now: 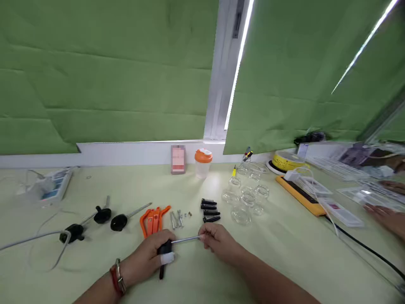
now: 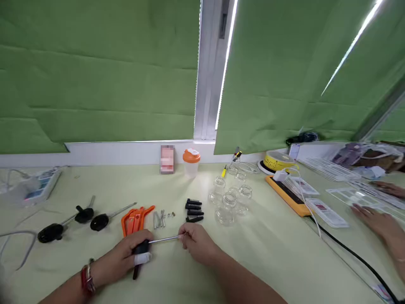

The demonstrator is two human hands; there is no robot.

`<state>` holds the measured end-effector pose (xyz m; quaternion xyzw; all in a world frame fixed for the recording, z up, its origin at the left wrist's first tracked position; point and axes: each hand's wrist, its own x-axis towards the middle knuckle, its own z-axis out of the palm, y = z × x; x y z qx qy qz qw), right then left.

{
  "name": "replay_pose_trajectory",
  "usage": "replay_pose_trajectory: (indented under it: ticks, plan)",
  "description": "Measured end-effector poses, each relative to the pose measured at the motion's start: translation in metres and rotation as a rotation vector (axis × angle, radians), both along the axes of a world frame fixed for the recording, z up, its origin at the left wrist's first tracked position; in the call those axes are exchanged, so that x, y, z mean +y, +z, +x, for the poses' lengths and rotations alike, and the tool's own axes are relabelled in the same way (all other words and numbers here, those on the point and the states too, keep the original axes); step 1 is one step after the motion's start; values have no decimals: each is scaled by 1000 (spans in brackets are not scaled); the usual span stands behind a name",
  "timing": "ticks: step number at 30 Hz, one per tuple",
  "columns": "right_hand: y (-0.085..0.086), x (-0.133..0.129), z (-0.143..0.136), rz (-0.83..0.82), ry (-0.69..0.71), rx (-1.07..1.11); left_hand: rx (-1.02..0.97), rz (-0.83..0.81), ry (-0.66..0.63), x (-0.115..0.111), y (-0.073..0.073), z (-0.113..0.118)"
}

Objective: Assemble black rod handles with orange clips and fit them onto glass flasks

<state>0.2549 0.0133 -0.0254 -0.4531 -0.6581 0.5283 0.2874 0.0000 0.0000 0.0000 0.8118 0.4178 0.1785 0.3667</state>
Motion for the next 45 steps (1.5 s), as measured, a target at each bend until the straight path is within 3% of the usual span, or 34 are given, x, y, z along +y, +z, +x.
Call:
replay_pose_trajectory:
  ticks: [17,27,32,35,39,42,45]
  plan:
    - [9,-5,-3,45,-14,-37,31,4,30,-3,1,-2]
    - [6,-4,-4,6,-37,-12,32,46,37,-3,-1,-2]
    - [2,-3,1,29,34,65,12,203,54,-7,2,-7]
    - [-2,-2,3,55,48,71,-20,445,265,0,7,-28]
    - [-3,-3,2,46,38,51,-2,724,739,17,18,-77]
    - [0,-4,2,38,40,47,255,610,1080,24,26,-106]
    - [1,-5,2,46,37,42,466,413,1120,25,30,-117]
